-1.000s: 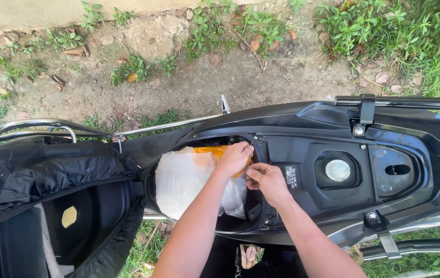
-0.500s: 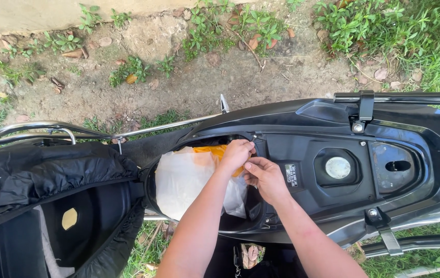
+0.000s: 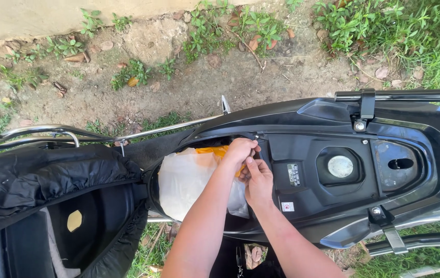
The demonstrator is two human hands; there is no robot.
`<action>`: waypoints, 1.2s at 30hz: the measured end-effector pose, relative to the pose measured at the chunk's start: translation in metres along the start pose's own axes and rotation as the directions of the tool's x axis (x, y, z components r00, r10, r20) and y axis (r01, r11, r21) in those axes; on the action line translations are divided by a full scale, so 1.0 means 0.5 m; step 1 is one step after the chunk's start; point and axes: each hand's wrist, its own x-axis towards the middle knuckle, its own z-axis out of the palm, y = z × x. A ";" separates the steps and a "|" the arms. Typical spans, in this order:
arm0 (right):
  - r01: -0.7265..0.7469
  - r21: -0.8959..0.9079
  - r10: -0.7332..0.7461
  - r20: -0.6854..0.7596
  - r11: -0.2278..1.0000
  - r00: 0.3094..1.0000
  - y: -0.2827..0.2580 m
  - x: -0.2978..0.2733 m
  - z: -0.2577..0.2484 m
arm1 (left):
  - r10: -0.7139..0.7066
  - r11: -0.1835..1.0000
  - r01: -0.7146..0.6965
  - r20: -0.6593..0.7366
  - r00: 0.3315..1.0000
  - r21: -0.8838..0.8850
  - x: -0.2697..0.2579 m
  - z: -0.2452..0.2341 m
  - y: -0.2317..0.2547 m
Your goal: The person uses a small tool to loosen and remove screws from the rear storage compartment of a scooter. They then lift off the black plastic cover, revealing the internal components, and place the cover on the ground.
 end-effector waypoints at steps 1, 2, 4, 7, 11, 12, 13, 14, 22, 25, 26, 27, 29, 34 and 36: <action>0.001 0.000 -0.001 0.000 1.000 1.000 0.004 -0.006 0.009 | 0.001 1.000 -0.001 0.001 1.000 0.000 -0.018 -0.004 0.010; 0.004 -0.009 -0.004 -0.034 1.000 0.999 0.009 -0.012 0.018 | -0.003 0.997 0.004 0.021 1.000 -0.076 -0.036 -0.009 0.020; 0.011 -0.019 -0.012 -0.071 1.000 0.997 0.011 -0.010 0.028 | -0.004 0.988 0.011 0.047 0.999 -0.151 -0.041 -0.010 0.023; 0.104 -0.222 -0.137 -0.136 0.969 0.981 0.007 0.017 0.025 | -0.058 0.988 0.066 0.066 0.996 -0.142 -0.015 -0.011 0.012; 0.196 -0.789 -0.310 0.008 0.583 0.951 -0.046 0.026 0.036 | -0.061 0.998 0.060 0.039 0.997 0.022 -0.007 -0.033 0.026; 0.261 -0.923 -0.353 0.153 0.282 0.923 -0.070 0.016 0.047 | -0.049 0.993 0.047 0.012 0.999 0.112 -0.005 -0.041 0.028; 0.262 -0.923 -0.356 0.153 0.283 0.922 -0.076 0.020 0.044 | -0.047 0.993 0.045 0.013 0.999 0.114 -0.016 -0.048 0.035; 0.298 -0.954 -0.317 0.284 -0.003 0.905 -0.083 0.024 0.041 | -0.056 0.989 0.051 0.031 0.998 0.140 -0.026 -0.055 0.041; 0.200 -0.949 -0.166 0.163 0.244 0.973 -0.123 0.000 0.037 | -0.004 0.906 0.022 -0.042 0.999 0.424 -0.078 -0.050 0.124; -0.258 -0.277 0.310 0.164 0.926 0.936 -0.120 0.001 0.016 | -0.064 0.930 0.070 -0.029 0.998 0.362 -0.106 -0.048 0.148; -0.279 -0.197 0.316 0.196 0.940 0.928 -0.107 0.009 0.006 | -0.059 0.929 0.065 -0.027 0.998 0.364 -0.097 -0.046 0.141; -0.302 -0.116 0.321 0.227 0.946 0.919 -0.092 0.016 -0.005 | -0.055 0.928 0.060 -0.025 0.998 0.367 -0.090 -0.044 0.132; -0.282 -0.120 0.302 0.206 0.952 0.931 -0.081 0.021 0.000 | -0.058 0.919 0.063 -0.024 0.998 0.389 -0.120 -0.048 0.151; -0.177 -0.227 0.197 0.069 0.958 0.978 -0.045 0.040 0.015 | 0.008 0.923 0.045 -0.135 0.991 0.381 -0.150 -0.079 0.146; -0.043 -0.513 0.030 -0.033 0.857 0.999 -0.045 0.034 0.027 | 0.196 0.862 -0.079 -0.185 0.963 0.501 -0.196 -0.098 0.149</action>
